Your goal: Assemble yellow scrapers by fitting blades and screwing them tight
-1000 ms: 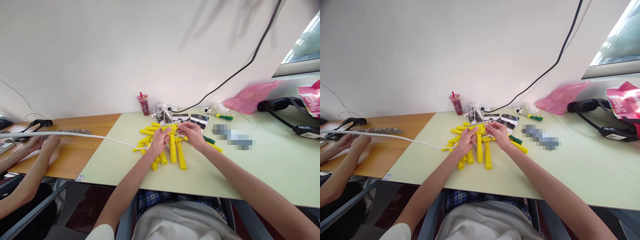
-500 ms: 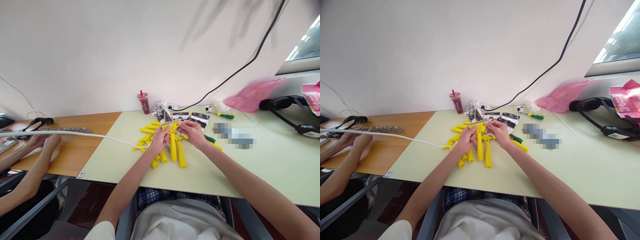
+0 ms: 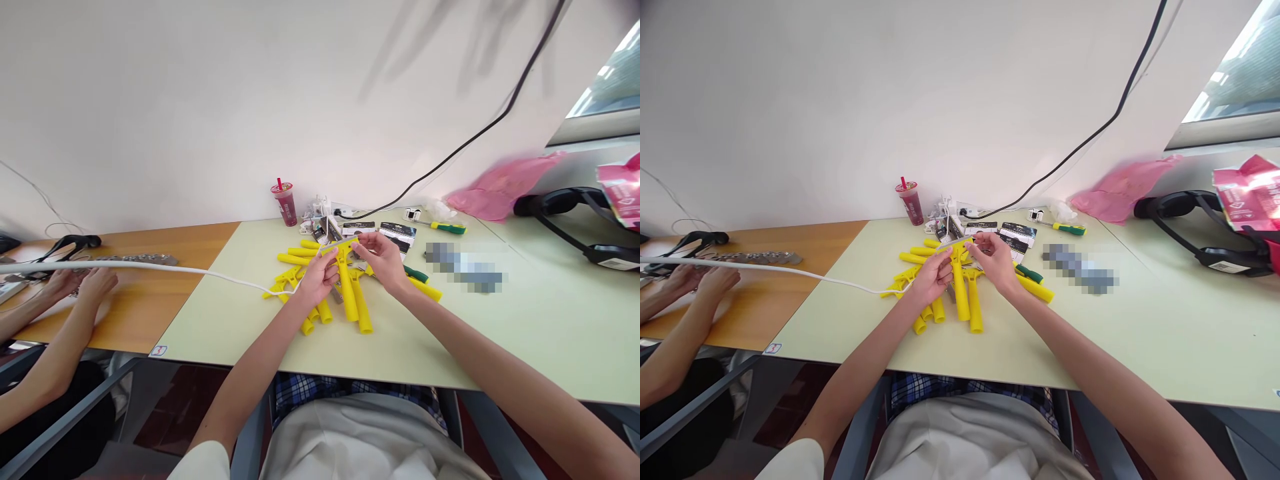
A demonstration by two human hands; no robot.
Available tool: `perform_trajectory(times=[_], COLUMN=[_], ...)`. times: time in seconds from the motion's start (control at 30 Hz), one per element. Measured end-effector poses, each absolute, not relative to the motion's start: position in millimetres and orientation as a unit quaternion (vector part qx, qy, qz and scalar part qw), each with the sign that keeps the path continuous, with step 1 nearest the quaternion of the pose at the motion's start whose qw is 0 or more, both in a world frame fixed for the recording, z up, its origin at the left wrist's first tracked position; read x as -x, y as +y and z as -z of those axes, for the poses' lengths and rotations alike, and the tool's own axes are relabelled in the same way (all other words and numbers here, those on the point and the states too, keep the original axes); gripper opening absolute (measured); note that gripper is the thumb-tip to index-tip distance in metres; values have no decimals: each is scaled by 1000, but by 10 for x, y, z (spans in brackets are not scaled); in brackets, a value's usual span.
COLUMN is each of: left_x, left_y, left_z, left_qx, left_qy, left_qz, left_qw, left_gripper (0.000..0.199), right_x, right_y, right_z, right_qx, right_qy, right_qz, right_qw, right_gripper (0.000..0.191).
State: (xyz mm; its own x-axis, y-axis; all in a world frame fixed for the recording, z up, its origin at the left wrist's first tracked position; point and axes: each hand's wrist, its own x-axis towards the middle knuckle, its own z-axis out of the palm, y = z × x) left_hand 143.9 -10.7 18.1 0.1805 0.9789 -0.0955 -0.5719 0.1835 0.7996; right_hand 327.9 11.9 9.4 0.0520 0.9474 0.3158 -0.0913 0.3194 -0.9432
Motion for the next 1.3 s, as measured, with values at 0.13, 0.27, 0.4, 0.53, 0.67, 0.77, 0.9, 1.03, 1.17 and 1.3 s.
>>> perform_trajectory(times=[0.13, 0.27, 0.4, 0.53, 0.67, 0.77, 0.9, 1.03, 1.17, 1.3], left_x=[-1426, -1381, -1356, -1351, -1348, -1354, -1376, -1391, -1384, -1375], left_y=[-50, -9, 11, 16, 14, 13, 16, 15, -5, -34], left_z=[-180, -190, -212, -206, -185, -185, -190, -183, -193, -211], left_qx=[-228, -176, -131, -113, -106, -95, -88, -100, -108, -130], left_qy=[332, 326, 328, 314, 300, 300, 300, 295, 282, 272], left_qz=[-572, -587, -581, -584, -600, -615, -623, -634, -644, -639], left_qw=[714, 721, 733, 740, 733, 723, 716, 708, 703, 708], left_gripper=[58, 58, 61, 54, 45, 46, 49, 43, 42, 43], right_x=[-3239, -3131, -3022, -2978, -2936, -2883, -2806, -2736, -2700, -2726], right_y=[-5, -175, -238, -196, -154, -131, -87, -65, -105, -181], right_z=[-113, -105, -26, 25, -1, -21, -10, 5, 14, 33], right_qx=[355, 268, 239, 250, 254, 270, 298, 320, 318, 307], right_qy=[-705, -820, -866, -874, -883, -887, -867, -842, -845, -860], right_qz=[-148, -23, 46, 66, 81, 62, 0, -30, 0, 66], right_qw=[596, 505, 436, 411, 386, 369, 400, 433, 431, 402], right_gripper=[30, 7, 12, 17, 23, 23, 20, 20, 24, 24])
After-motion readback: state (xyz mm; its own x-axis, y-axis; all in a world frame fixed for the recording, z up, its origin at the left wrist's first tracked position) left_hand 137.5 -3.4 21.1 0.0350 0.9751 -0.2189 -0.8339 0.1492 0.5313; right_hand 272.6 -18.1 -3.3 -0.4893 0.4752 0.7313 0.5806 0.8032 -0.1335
